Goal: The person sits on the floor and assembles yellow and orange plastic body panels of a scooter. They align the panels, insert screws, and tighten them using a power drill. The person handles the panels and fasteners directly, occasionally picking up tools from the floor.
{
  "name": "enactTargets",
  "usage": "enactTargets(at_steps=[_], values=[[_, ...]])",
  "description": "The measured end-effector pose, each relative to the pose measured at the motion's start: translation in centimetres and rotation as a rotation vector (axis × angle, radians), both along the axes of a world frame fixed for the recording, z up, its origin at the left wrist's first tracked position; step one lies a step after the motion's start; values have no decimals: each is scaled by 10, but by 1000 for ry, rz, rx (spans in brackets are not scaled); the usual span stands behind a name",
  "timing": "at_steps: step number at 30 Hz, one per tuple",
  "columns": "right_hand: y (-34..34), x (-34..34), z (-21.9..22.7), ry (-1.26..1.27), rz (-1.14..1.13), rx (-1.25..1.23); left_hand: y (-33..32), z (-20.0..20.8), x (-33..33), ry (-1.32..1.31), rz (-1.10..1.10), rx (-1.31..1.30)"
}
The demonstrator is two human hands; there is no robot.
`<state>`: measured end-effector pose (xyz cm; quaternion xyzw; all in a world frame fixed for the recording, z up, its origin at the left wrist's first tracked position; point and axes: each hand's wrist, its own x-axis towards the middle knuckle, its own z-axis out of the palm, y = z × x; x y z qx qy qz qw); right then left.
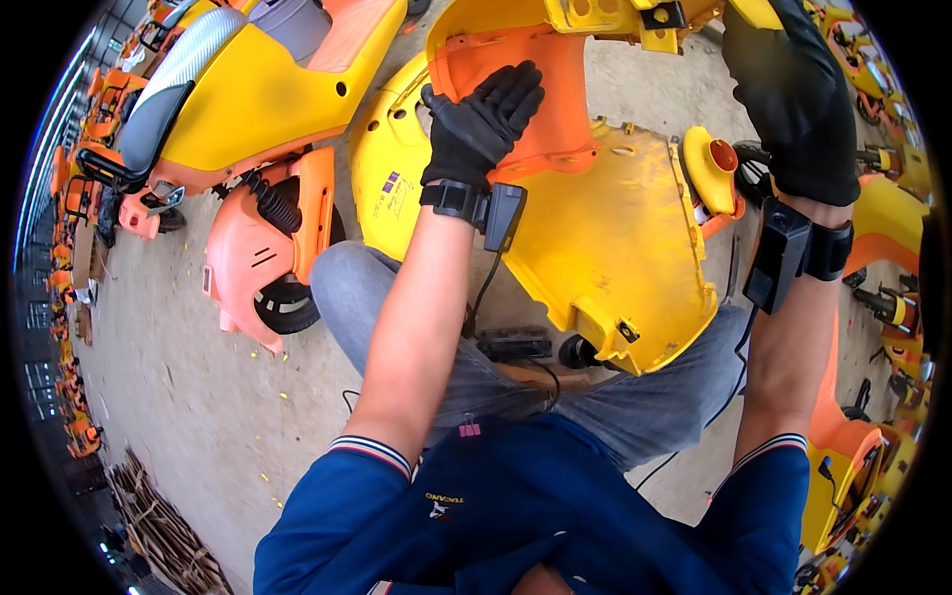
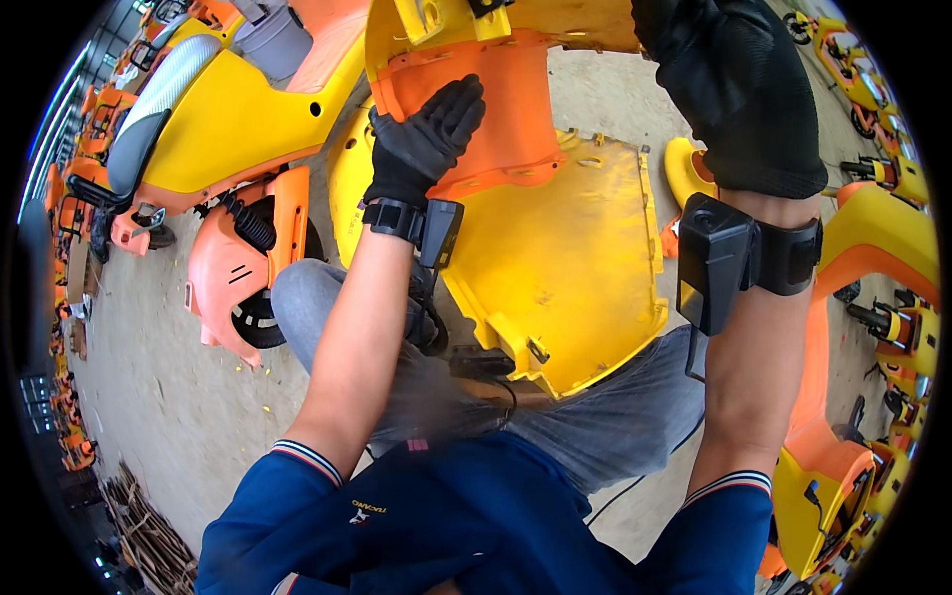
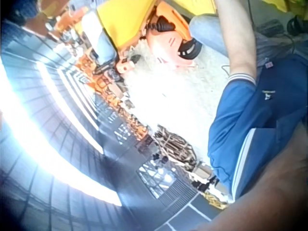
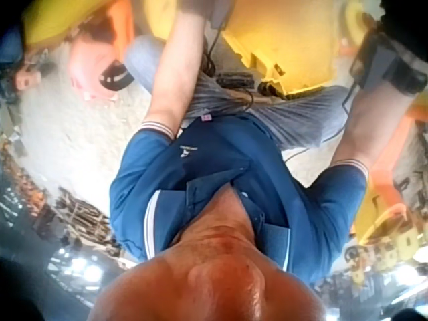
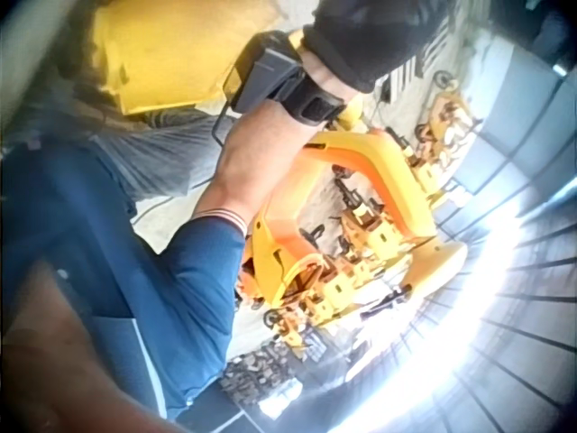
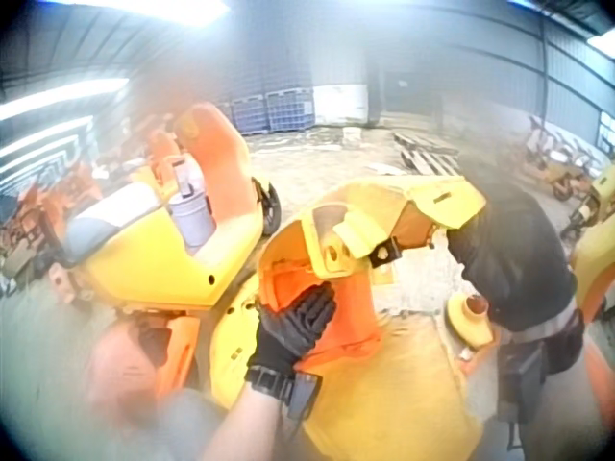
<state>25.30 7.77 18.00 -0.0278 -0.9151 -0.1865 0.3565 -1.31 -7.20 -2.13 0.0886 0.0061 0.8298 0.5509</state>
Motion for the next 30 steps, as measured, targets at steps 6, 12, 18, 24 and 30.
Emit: enactTargets(at_steps=[6,12,18,24,30], values=[[-4,-12,10,65,23,-128,-9,12,7,82,-13,-60],[2,-23,14,96,14,-461,-41,35,10,349,46,-286],[3,-38,13,246,189,-484,-65,59,-13,1264,514,-938],[-7,-32,17,198,109,-436,-29,38,-47,1748,1066,-1076],[-19,-30,16,252,170,-653,-13,33,-54,1468,513,-549]])
